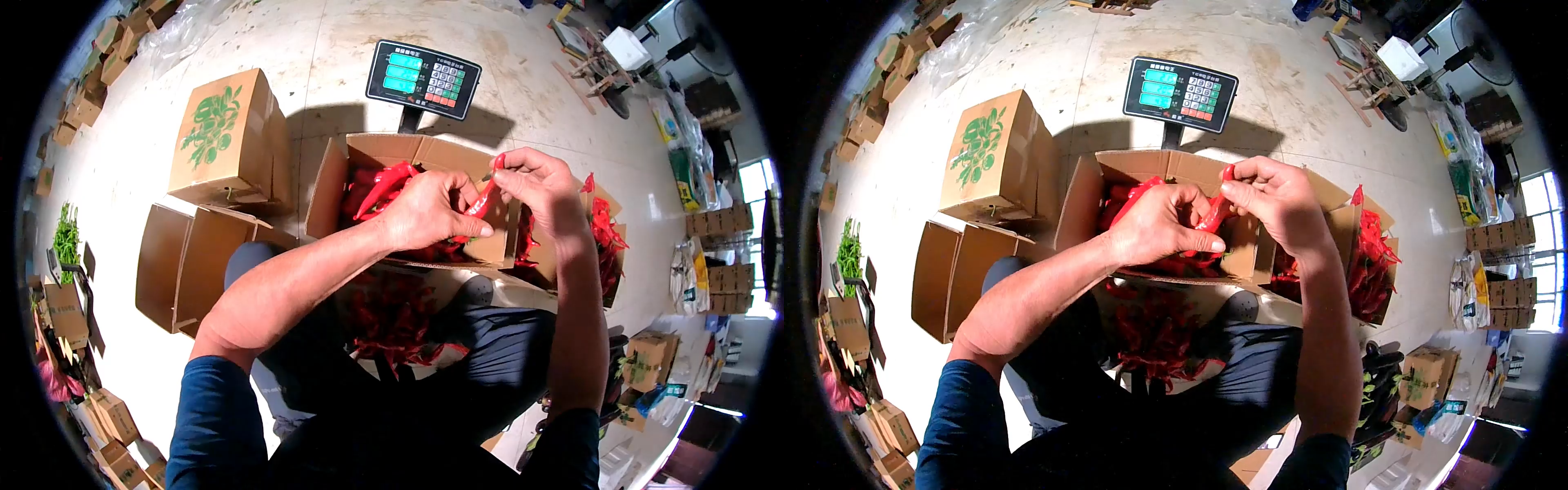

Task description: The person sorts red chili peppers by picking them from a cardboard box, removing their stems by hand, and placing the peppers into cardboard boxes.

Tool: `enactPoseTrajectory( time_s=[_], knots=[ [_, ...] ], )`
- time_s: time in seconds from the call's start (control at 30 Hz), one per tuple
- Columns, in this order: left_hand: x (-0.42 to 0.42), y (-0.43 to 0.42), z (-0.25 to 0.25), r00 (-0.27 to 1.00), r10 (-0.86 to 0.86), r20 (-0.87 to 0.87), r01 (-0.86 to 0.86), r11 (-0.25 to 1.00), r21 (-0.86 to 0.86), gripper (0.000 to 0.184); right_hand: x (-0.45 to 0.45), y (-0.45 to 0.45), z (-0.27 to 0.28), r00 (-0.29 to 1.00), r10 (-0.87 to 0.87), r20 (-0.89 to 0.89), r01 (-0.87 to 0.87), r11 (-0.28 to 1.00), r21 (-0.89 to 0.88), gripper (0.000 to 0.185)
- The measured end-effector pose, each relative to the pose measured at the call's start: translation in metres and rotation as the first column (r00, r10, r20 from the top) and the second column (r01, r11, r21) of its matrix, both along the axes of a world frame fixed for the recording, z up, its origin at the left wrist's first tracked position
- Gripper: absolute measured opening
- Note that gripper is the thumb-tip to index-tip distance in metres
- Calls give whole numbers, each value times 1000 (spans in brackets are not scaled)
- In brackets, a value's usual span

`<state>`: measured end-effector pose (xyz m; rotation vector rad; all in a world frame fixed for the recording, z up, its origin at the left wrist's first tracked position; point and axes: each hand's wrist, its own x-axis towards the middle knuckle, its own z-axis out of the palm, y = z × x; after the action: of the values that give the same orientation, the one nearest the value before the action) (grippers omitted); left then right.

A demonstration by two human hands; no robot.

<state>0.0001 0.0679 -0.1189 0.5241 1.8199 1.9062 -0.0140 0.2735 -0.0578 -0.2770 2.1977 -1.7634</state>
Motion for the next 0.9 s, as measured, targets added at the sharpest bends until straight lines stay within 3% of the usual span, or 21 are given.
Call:
enactPoseTrajectory(
  time_s=[0.07, 0.17, 0.2, 0.23, 0.4, 0.6, 0.9],
  knots=[
    [1, 1, -2, 999, -37, -7, 37, 997, 72, 22, 2, 0, 3, 1000, 14, -13, -14, 999, 32, 19],
    [-5, -8, 8, 863, -269, 429, 123, 933, 337, 24, 3, 3, 4, 999, 1, -53, 0, 999, 33, 17],
    [-6, -8, 6, 842, -268, 468, 108, 934, 342, 30, 2, 5, 3, 998, -7, -63, 8, 1000, 8, 16],
    [-8, -11, 5, 797, -320, 513, 90, 902, 423, 23, 1, 6, 3, 997, -15, -72, 14, 1000, -16, 15],
    [-8, -15, 7, 831, -417, 367, 232, 861, 453, 23, 3, 6, 3, 995, -22, -100, 16, 998, -57, 14],
    [-11, -11, 7, 886, -331, 324, 233, 923, 306, 26, 2, 9, -2, 992, 7, -123, -22, 993, -118, 16],
    [-11, -8, 1, 915, -268, 300, 187, 944, 273, 19, 4, 11, -3, 990, 26, -139, -42, 992, -115, 19]
  ],
)
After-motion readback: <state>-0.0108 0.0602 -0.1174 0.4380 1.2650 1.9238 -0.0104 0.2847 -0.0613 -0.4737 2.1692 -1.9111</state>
